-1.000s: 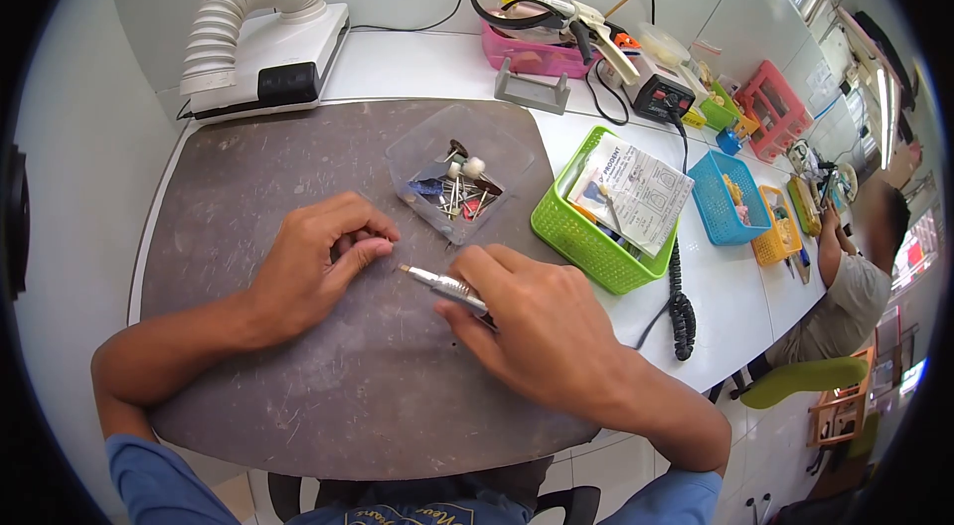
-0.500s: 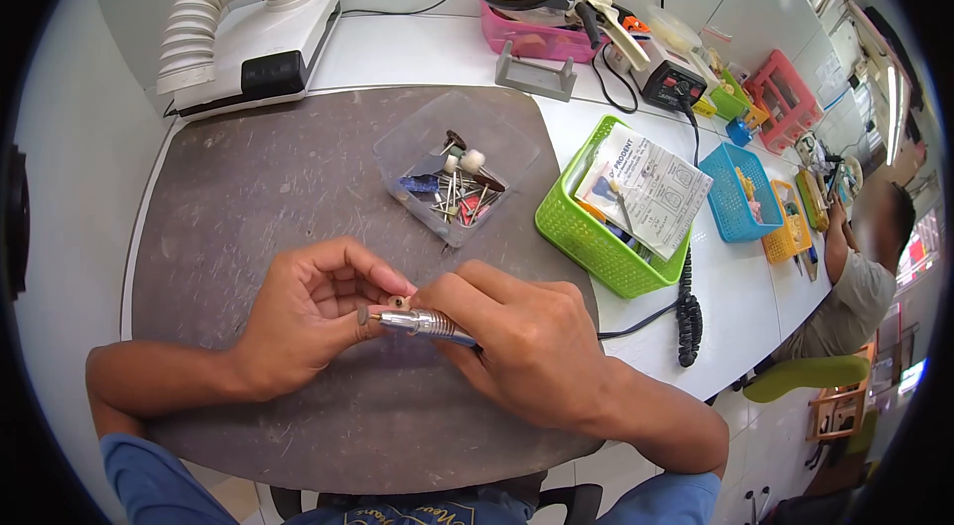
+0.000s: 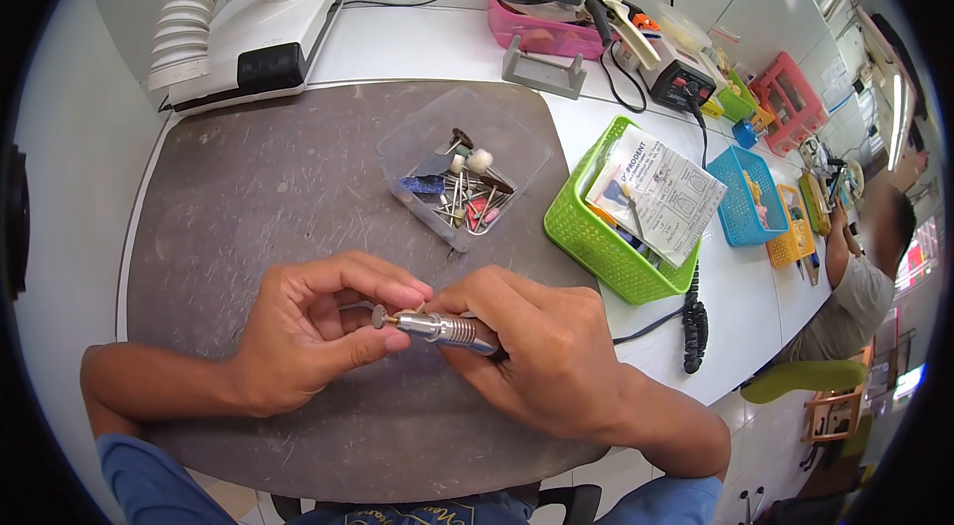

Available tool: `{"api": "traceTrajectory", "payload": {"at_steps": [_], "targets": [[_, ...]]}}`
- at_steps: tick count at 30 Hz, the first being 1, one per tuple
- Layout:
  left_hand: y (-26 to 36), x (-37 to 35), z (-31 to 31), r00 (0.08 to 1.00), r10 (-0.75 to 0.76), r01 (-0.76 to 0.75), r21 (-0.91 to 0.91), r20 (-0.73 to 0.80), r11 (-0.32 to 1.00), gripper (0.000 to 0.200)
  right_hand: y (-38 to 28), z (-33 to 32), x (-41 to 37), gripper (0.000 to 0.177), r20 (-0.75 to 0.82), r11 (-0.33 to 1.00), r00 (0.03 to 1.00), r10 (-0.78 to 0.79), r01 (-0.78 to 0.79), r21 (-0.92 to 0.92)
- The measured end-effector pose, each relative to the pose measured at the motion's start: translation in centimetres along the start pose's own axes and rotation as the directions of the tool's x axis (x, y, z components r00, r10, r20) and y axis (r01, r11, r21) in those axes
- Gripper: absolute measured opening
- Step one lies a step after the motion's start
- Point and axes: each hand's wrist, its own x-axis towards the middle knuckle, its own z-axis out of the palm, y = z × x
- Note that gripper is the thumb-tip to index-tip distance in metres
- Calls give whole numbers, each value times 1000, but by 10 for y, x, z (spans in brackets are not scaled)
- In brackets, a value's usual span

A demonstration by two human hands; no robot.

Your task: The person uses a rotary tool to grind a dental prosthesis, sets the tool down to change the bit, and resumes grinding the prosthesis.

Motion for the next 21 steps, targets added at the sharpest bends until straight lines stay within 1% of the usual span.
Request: {"api": "traceTrajectory", "payload": {"at_steps": [2, 4, 6, 8, 10, 11, 13, 14, 16, 17, 19, 21], "targets": [[-2, 0, -1, 999, 50, -51, 35, 10, 998, 26, 0, 0, 0, 28, 1, 1000, 1000, 0, 0, -4], [-3, 0, -1, 999, 48, -48, 43, 8, 998, 25, 1, 0, -1, 26, 27, 1000, 1000, -1, 2, -24], [-2, 1, 0, 999, 45, -46, 52, 8, 998, 24, -1, 0, 1, 25, 11, 1000, 1000, -11, 11, -27], [0, 2, 0, 998, -36, 32, -75, -42, 997, 22, -3, -3, 3, 25, -3, 999, 1000, -21, 21, -28], [3, 2, -1, 998, -55, 52, -80, -42, 995, 22, -4, -11, 2, 26, 23, 988, 1000, 2, 2, -155], [3, 2, -2, 996, -74, 70, -87, -42, 994, 22, -3, -13, 1, 26, 24, 988, 1000, 2, 2, -154], [1, 2, -3, 998, -60, 58, -70, -36, 996, 22, -1, -16, -1, 32, 117, 962, 985, 125, -91, -257], [0, 2, -3, 999, -46, 44, -52, -27, 998, 21, 1, -16, -1, 32, 119, 962, 985, 128, -94, -255], [-1, 2, -3, 999, -49, 48, -54, -23, 997, 21, 6, -13, -3, 45, 163, 951, 967, 198, -150, -271], [-1, 2, -3, 999, -50, 49, -56, -19, 997, 22, 6, -13, -3, 45, 164, 950, 965, 205, -155, -270], [-2, 2, -2, 999, -40, 39, -48, -18, 998, 22, 4, -13, -1, 55, 191, 936, 958, 215, -147, -319], [-3, 2, -2, 999, -26, 25, -38, -19, 999, 22, 8, -9, -2, 58, 176, 930, 961, 212, -143, -340]]}}
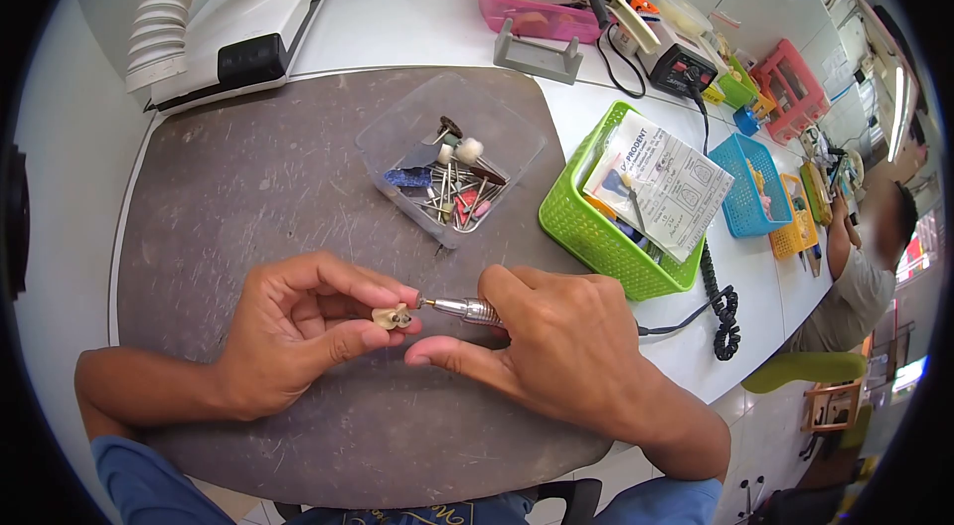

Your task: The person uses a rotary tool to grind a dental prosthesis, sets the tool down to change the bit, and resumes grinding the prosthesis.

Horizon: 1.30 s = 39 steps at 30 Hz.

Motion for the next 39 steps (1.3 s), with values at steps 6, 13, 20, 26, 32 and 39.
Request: {"api": "traceTrajectory", "payload": {"at_steps": [6, 13, 20, 26, 32, 39], "targets": [[-1, 0, 0, 999, 35, -35, 17, 18, 999, 20, 0, 8, -1, 58, -42, 999, 999, -8, 6, -47], [3, -1, 3, 997, -59, 58, -17, -47, 998, 18, 0, 10, -1, 59, -43, 992, 999, -32, 27, -121], [3, -2, 4, 996, -68, 67, -14, -59, 998, 18, -2, 10, -1, 52, -42, 997, 999, -15, 12, -72], [2, -3, 4, 997, -49, 49, -10, -57, 999, 19, -2, 10, -1, 52, -36, 996, 999, -24, 20, -89], [2, -3, 4, 997, -54, 54, 3, -61, 999, 19, -3, 11, -1, 51, -36, 995, 999, -38, 34, -96], [3, -2, 4, 996, -62, 62, 10, -63, 998, 18, -1, 11, 0, 52, -41, 994, 998, -40, 35, -104]]}}
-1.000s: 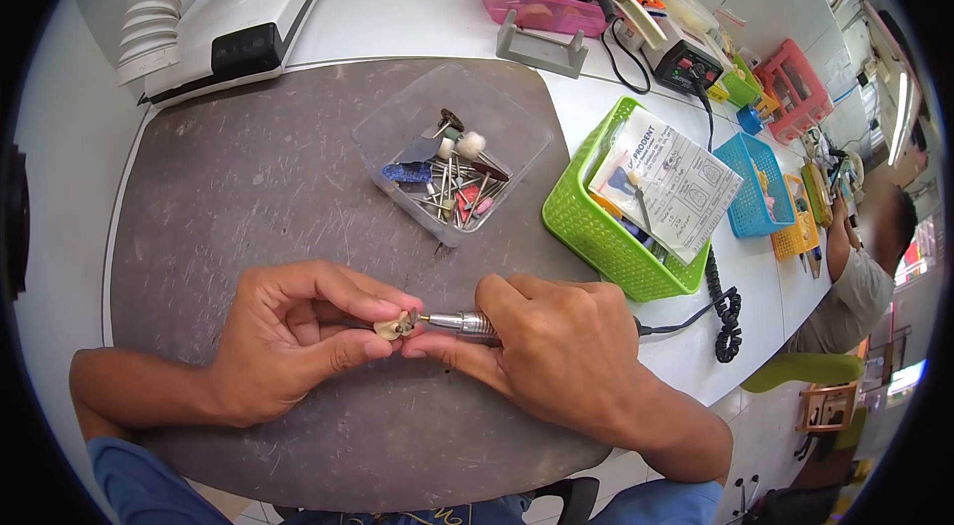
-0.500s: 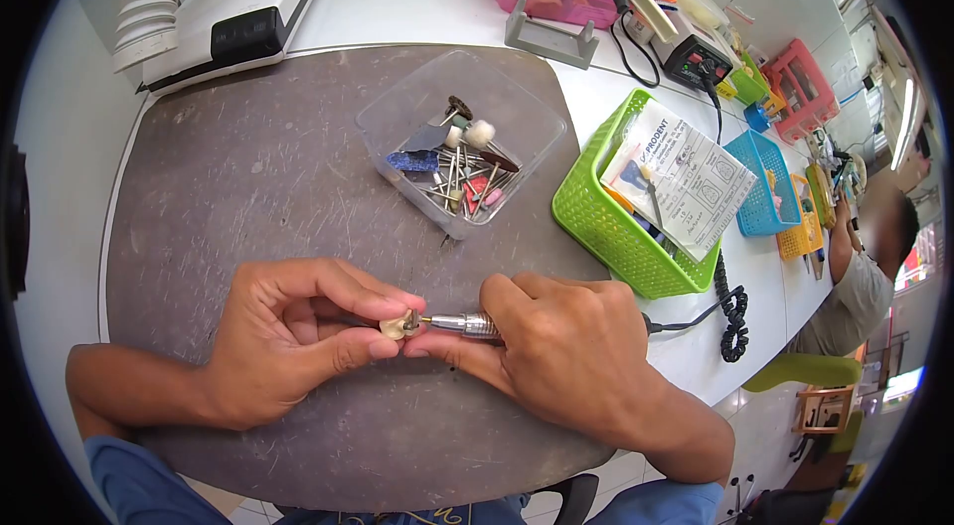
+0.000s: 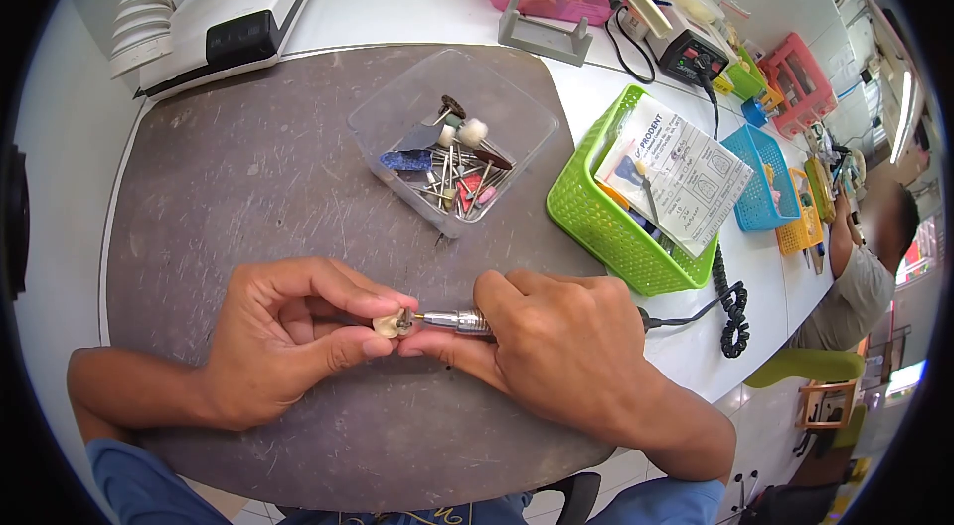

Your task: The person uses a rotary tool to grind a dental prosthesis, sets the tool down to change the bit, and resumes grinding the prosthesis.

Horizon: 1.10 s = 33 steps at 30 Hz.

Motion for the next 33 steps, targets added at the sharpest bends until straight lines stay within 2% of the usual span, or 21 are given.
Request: {"api": "traceTrajectory", "payload": {"at_steps": [11, 13, 33], "targets": [[2, 0, 0, 1000, -21, 21, -13, -2, 1000, 18, 1, 0, 0, 54, -9, 1000, 1000, -18, 17, -12], [3, 0, 0, 1000, -30, 30, -18, 1, 999, 18, 0, -1, 0, 59, 19, 997, 998, -55, 56, -53], [0, 1, -3, 1000, -13, 13, 8, 23, 1000, 16, 1, -3, 0, 58, -6, 997, 998, -70, 70, -40]]}}
